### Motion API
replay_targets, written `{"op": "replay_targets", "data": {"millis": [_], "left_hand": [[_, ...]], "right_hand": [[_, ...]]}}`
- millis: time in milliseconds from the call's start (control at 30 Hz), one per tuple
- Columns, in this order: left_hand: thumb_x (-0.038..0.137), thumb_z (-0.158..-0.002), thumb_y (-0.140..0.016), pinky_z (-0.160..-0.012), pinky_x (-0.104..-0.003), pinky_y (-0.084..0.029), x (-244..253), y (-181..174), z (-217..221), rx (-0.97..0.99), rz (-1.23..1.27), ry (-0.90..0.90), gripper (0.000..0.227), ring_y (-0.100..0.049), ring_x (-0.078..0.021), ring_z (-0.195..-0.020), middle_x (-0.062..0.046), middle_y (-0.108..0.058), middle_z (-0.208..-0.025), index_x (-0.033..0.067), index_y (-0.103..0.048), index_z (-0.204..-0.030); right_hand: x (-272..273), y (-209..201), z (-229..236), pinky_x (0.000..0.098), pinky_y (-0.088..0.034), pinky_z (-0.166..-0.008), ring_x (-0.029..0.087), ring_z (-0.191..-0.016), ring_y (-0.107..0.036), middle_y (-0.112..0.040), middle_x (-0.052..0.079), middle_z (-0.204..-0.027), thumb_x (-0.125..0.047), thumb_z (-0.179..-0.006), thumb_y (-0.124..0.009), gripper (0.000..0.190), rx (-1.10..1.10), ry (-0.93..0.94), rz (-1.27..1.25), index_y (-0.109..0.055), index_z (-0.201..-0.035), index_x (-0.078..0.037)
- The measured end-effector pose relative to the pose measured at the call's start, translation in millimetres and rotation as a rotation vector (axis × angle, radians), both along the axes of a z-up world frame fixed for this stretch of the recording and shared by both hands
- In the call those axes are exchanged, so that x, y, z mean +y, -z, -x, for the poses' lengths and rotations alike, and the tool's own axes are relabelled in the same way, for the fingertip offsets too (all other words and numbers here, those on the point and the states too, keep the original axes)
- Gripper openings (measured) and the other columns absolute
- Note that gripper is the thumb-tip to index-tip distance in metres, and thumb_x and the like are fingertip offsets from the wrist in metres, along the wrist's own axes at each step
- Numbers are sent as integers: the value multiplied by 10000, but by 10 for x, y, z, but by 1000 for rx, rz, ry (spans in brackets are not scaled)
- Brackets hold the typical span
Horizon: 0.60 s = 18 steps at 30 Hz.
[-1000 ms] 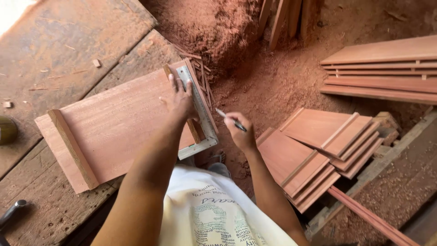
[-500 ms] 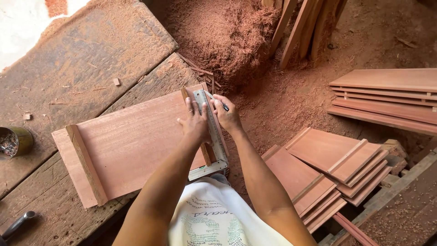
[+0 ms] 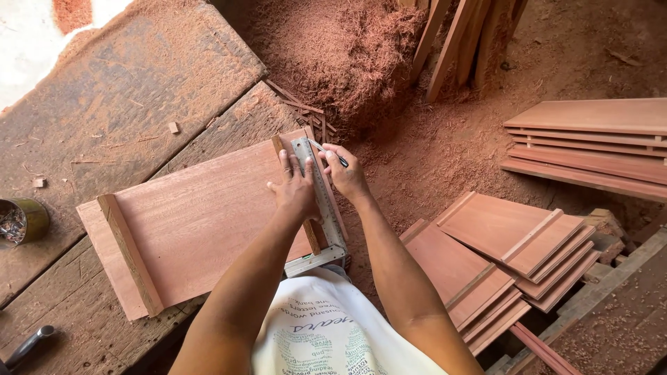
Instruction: The person measures and marks a wooden board using a try square and a pencil. They then use a hammer and a nail set to drive nails into the board to attach a smaller wooden piece, forming a frame.
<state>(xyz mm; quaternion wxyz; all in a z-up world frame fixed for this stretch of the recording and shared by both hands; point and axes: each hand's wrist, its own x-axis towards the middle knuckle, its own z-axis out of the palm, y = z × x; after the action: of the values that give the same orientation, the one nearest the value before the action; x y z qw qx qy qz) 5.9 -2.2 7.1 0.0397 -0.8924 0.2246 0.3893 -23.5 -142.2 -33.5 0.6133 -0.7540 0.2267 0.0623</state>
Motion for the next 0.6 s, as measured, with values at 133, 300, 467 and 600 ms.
{"op": "replay_targets", "data": {"millis": [133, 300, 467, 600], "left_hand": [[643, -458, -985, -1044, -758, -335, -8, -13, -8, 17, -4, -9, 1626, 198, -468, -1509, -276, 102, -1679, 155, 1, -1655], [630, -466, -986, -1055, -751, -332, -2, 6, -12, 17, -13, -12, 1608, 202, -455, -1513, -252, 95, -1687, 171, -2, -1652], [619, -475, -989, -1059, -751, -338, -9, -13, -8, 6, -14, -6, 1600, 195, -448, -1517, -235, 63, -1696, 162, -13, -1658], [582, -494, -997, -1062, -747, -339, -19, -80, -6, 7, -22, -11, 1575, 202, -436, -1524, -213, 47, -1705, 171, -18, -1657]], "right_hand": [[-3, 65, 39, 265, -599, -683, 84, -774, -659, -741, 43, -1159, -292, -1052, -467, 398, -11, -4, -5, -624, -1343, -70], [-44, 166, 43, 269, -611, -715, 99, -788, -670, -736, 66, -1168, -278, -1064, -468, 383, -61, 6, -87, -624, -1339, -62], [-134, 103, -102, 273, -619, -690, 108, -776, -689, -754, 70, -1114, -254, -1050, -480, 360, -33, -26, -59, -642, -1310, -64], [-146, -109, -97, 273, -570, -618, 110, -703, -687, -794, 38, -998, -285, -1005, -537, 328, 39, -86, 139, -702, -1233, -118]]}}
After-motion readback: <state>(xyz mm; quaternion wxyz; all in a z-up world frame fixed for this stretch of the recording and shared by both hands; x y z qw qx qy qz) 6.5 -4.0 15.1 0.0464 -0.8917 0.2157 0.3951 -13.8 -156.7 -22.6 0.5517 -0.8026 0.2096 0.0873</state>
